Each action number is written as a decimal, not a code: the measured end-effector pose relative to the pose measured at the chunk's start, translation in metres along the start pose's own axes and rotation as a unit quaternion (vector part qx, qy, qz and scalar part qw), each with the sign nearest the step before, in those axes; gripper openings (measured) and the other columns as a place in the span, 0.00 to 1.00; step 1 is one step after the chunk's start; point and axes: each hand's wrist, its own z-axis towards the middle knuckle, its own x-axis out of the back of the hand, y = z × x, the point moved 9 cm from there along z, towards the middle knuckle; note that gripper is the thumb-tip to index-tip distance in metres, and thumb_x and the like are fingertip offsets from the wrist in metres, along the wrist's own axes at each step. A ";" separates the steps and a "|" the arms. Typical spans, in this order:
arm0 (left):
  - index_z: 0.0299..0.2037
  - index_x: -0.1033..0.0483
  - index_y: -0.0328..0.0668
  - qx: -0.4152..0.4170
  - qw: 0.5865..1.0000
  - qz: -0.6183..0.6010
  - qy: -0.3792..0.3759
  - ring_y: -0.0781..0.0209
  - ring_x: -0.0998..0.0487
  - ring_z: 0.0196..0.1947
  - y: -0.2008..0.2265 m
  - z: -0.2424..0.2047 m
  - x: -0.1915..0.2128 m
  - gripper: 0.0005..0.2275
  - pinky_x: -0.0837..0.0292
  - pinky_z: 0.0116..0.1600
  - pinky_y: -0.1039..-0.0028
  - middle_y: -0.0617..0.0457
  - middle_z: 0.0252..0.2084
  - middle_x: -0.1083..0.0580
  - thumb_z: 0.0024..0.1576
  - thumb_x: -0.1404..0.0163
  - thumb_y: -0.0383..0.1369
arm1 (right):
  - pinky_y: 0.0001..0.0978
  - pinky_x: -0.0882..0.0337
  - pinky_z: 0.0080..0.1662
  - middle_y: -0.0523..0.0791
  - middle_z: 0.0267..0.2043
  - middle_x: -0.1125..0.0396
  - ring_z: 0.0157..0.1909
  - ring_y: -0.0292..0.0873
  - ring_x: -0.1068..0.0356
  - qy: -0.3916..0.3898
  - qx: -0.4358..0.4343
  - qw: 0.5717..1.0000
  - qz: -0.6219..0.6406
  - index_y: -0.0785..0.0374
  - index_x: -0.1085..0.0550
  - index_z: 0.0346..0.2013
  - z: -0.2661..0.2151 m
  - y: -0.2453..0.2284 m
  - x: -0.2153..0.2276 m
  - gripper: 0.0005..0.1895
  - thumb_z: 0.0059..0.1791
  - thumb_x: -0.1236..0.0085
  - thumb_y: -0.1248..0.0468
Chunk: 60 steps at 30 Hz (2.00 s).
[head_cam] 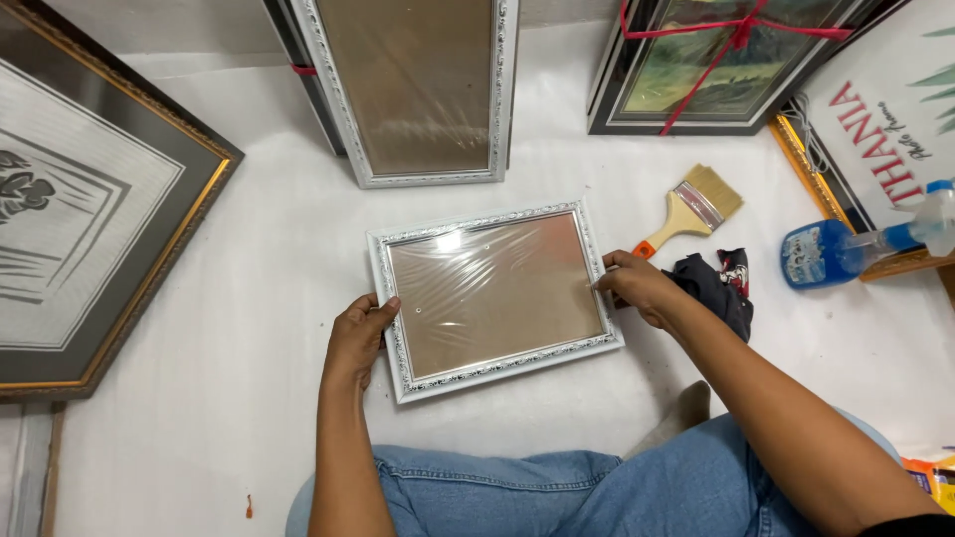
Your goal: Cleaning and dusting the backs of several picture frames using a cloth and a paintbrush
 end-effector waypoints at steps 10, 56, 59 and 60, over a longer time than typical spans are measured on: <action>0.44 0.21 0.36 0.013 1.000 0.010 0.012 0.69 0.31 0.29 -0.004 -0.001 -0.005 0.10 0.31 0.33 0.81 0.58 0.26 0.34 0.59 0.41 0.34 | 0.37 0.27 0.35 0.53 0.34 0.35 0.34 0.48 0.31 0.073 0.019 0.995 -0.062 0.69 0.29 0.54 0.029 0.026 0.017 0.30 0.37 0.34 0.67; 0.47 0.29 0.33 0.004 0.967 0.241 0.086 0.57 0.20 0.35 -0.021 0.024 0.018 0.18 0.23 0.44 0.66 0.46 0.36 0.23 0.65 0.59 0.44 | 0.35 0.21 0.49 0.58 0.44 0.25 0.45 0.51 0.22 -0.009 0.046 0.991 -0.123 0.70 0.25 0.51 -0.156 -0.111 -0.072 0.14 0.52 0.47 0.68; 0.48 0.29 0.32 0.004 0.966 0.245 0.085 0.56 0.20 0.35 -0.019 0.025 0.018 0.17 0.23 0.43 0.66 0.45 0.37 0.23 0.65 0.58 0.43 | 0.34 0.26 0.40 0.59 0.42 0.26 0.39 0.51 0.25 0.071 0.054 0.972 -0.219 0.68 0.25 0.54 -0.143 -0.108 0.006 0.14 0.56 0.47 0.65; 0.48 0.29 0.31 0.009 0.966 0.244 0.087 0.56 0.19 0.35 -0.020 0.026 0.019 0.18 0.22 0.43 0.67 0.45 0.37 0.23 0.64 0.56 0.43 | 0.32 0.30 0.28 0.60 0.38 0.27 0.30 0.51 0.28 0.108 0.068 0.951 -0.283 0.66 0.24 0.54 -0.136 -0.107 0.034 0.13 0.57 0.47 0.64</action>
